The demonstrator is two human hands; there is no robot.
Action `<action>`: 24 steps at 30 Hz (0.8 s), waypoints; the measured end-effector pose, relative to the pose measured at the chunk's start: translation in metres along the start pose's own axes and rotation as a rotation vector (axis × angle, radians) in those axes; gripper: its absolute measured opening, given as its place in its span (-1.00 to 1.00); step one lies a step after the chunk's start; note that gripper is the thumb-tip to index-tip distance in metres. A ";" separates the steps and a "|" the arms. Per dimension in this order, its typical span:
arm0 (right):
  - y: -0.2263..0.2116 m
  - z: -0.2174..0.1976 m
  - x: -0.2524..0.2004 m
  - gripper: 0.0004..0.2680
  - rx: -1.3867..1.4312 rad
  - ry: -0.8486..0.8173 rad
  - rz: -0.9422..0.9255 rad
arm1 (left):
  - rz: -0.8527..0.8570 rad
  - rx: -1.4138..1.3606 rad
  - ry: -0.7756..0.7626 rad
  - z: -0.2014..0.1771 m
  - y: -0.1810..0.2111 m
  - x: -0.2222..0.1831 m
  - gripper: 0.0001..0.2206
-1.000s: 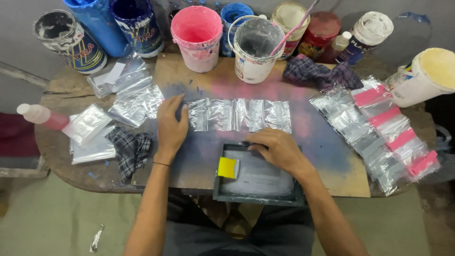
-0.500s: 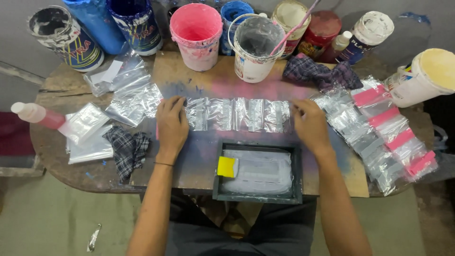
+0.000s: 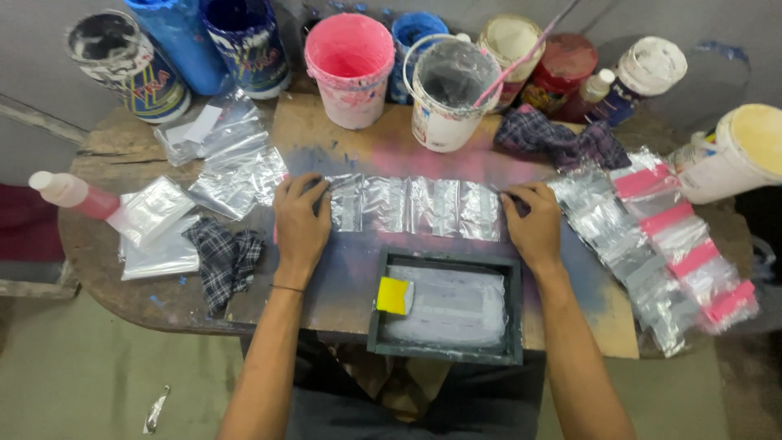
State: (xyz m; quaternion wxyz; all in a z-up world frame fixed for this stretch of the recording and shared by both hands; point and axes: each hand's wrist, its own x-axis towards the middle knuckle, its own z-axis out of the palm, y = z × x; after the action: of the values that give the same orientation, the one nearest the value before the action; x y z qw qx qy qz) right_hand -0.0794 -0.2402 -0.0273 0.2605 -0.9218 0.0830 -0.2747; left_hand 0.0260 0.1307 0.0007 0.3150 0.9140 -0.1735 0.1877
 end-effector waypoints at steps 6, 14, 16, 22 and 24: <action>-0.005 -0.005 -0.004 -0.92 0.082 0.043 0.087 | -0.054 -0.097 0.055 -0.001 0.004 0.001 -0.90; -0.019 -0.010 0.000 -0.93 0.479 0.097 0.261 | -0.053 -0.394 0.147 -0.015 0.019 0.002 -0.82; -0.016 -0.008 0.001 -0.92 0.560 0.112 0.272 | -0.048 -0.437 0.148 -0.016 0.023 0.001 -0.80; -0.001 -0.005 -0.001 -0.91 0.599 0.200 0.269 | -0.022 -0.647 0.133 -0.023 0.047 0.000 -0.84; -0.001 -0.009 -0.001 -0.91 0.625 0.227 0.296 | -0.035 -0.621 0.115 -0.026 0.053 0.000 -0.86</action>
State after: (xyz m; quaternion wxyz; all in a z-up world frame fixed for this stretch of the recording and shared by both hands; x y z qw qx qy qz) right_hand -0.0853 -0.2433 -0.0210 0.5559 -0.7393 0.1560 -0.3465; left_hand -0.0029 0.1077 0.0471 0.5917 0.7648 -0.1886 0.1713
